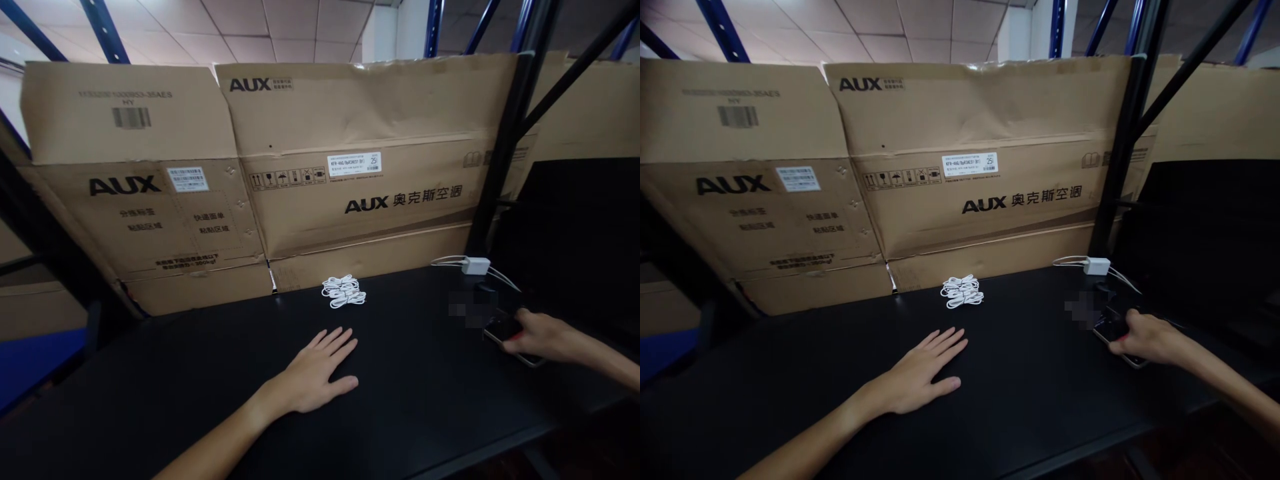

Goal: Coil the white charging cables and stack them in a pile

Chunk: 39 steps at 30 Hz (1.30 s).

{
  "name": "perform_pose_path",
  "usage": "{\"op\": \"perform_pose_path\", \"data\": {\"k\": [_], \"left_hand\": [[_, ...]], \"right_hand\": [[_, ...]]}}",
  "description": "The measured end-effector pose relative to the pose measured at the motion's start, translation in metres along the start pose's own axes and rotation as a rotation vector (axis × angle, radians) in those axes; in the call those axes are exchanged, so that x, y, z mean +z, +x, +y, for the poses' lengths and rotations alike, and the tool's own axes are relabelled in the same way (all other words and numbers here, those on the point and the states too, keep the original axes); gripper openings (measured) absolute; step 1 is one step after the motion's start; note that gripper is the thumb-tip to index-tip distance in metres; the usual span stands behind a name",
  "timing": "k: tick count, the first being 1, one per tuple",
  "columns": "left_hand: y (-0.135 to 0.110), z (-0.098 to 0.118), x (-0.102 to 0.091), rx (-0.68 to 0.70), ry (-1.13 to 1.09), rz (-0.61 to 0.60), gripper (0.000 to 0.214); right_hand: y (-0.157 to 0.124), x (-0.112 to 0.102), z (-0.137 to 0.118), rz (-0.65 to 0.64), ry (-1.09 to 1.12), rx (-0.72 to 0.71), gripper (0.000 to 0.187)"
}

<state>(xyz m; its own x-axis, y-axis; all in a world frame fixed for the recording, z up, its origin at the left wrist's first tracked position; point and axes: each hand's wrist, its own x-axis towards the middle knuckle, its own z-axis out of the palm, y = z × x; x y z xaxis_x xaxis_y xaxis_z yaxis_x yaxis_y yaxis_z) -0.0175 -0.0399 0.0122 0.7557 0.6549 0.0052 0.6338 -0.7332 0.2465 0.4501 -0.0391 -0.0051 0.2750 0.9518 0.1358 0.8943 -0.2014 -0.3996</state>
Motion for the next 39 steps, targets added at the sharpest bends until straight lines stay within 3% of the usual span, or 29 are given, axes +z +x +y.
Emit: {"op": "perform_pose_path", "data": {"k": [2,3,9,12,17,21,23,28,39], "left_hand": [[0.0,0.0,0.0,-0.002,-0.003,0.004,0.063],[0.0,-0.001,0.0,-0.005,-0.005,0.004,0.063],[0.001,0.0,-0.001,-0.017,-0.033,0.005,0.063],[0.006,0.01,0.003,-0.044,-0.131,0.041,0.066],[0.016,0.039,0.012,-0.152,-0.609,0.167,0.061],[0.019,0.051,0.014,-0.093,-1.127,0.18,0.059],[0.019,0.052,0.014,-0.066,-1.245,0.164,0.057],[0.019,0.052,0.012,-0.065,-1.302,0.172,0.05],[0.026,0.052,0.012,-0.195,-1.451,0.184,0.039]], "right_hand": [[-0.01,-0.003,-0.006,-0.16,0.01,-0.024,0.016],[-0.015,-0.004,-0.01,-0.165,0.012,-0.044,0.016],[-0.058,0.001,-0.048,-0.034,-0.028,-0.138,0.028],[-0.083,0.007,-0.072,0.015,-0.015,-0.194,0.045],[-0.125,0.024,-0.116,0.096,0.106,-0.282,0.063],[-0.151,0.041,-0.147,0.063,0.187,-0.367,0.072],[-0.159,0.048,-0.158,0.058,0.202,-0.393,0.07],[-0.169,0.061,-0.169,0.173,0.135,-0.372,0.066],[-0.176,0.074,-0.166,0.197,0.098,-0.405,0.064]]}}
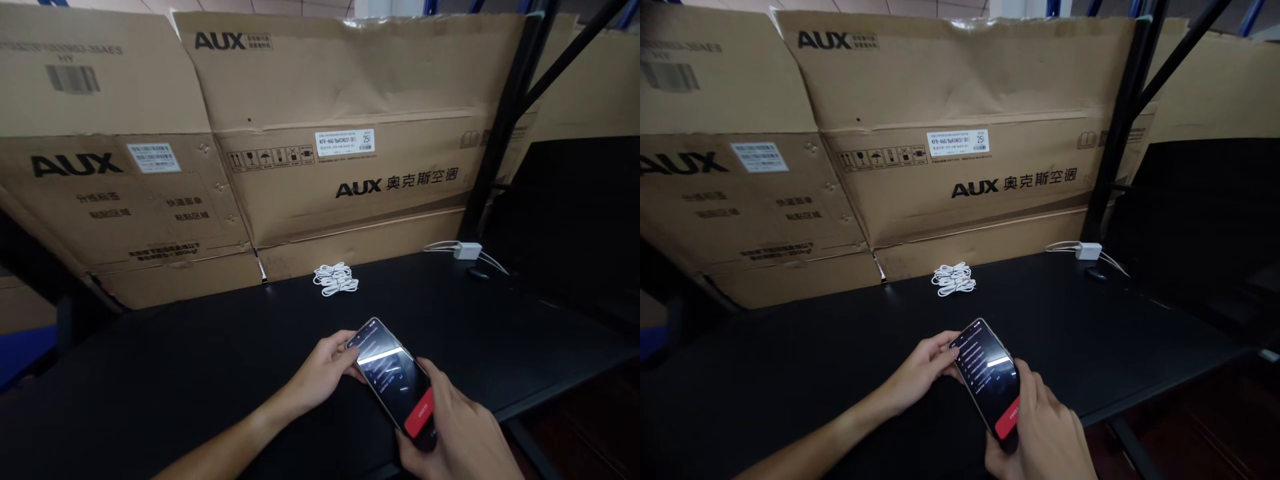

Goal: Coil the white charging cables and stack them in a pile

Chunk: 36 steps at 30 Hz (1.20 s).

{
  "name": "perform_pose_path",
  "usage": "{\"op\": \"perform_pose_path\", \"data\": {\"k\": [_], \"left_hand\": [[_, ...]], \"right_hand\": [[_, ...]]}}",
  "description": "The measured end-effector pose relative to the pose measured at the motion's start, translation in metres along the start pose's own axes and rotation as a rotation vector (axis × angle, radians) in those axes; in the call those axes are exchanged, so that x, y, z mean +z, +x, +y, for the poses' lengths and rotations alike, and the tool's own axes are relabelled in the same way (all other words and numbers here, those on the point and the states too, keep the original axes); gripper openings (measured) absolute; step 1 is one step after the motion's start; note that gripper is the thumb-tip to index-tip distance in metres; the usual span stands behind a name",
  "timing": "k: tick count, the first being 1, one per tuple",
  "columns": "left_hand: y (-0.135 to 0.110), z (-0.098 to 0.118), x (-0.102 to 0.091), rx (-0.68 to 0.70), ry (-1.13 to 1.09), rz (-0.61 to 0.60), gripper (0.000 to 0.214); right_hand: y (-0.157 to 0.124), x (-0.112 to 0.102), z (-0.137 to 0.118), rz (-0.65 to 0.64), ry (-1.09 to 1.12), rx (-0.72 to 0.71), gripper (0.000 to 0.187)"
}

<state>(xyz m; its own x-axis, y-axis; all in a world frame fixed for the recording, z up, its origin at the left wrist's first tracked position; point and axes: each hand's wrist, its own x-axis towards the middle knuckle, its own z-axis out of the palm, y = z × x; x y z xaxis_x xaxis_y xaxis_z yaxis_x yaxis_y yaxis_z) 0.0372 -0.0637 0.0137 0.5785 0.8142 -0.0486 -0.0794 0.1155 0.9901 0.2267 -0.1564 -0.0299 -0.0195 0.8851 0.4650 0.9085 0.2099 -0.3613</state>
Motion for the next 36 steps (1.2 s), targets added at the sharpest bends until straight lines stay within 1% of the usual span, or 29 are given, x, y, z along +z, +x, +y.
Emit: {"op": "perform_pose_path", "data": {"k": [6,11,15,19,25,36], "left_hand": [[0.0019,-0.0048,-0.0038,-0.006,-0.047,0.001,0.036],[0.0022,-0.0038,-0.0042,-0.003,-0.038,-0.007,0.035],[0.001,-0.0028,-0.002,0.001,0.049,0.003,0.035],[0.0014,-0.0053,-0.0005,-0.013,0.161,0.041,0.037],[0.0036,-0.0082,-0.0017,-0.018,0.054,0.044,0.036],[0.0034,-0.0073,-0.0007,-0.013,0.059,0.039,0.036]], "right_hand": [[0.001,-0.0023,-0.0022,-0.019,0.017,0.013,0.059],[0.0004,-0.0028,-0.0016,-0.036,0.017,0.021,0.057],[-0.0008,-0.0009,-0.0022,-0.036,0.023,0.016,0.056],[-0.0015,0.0002,-0.0034,-0.032,0.031,0.015,0.056],[-0.0025,0.0014,-0.0017,-0.008,0.012,-0.003,0.054],[-0.0028,0.0012,-0.0018,0.005,-0.007,0.003,0.055]]}}
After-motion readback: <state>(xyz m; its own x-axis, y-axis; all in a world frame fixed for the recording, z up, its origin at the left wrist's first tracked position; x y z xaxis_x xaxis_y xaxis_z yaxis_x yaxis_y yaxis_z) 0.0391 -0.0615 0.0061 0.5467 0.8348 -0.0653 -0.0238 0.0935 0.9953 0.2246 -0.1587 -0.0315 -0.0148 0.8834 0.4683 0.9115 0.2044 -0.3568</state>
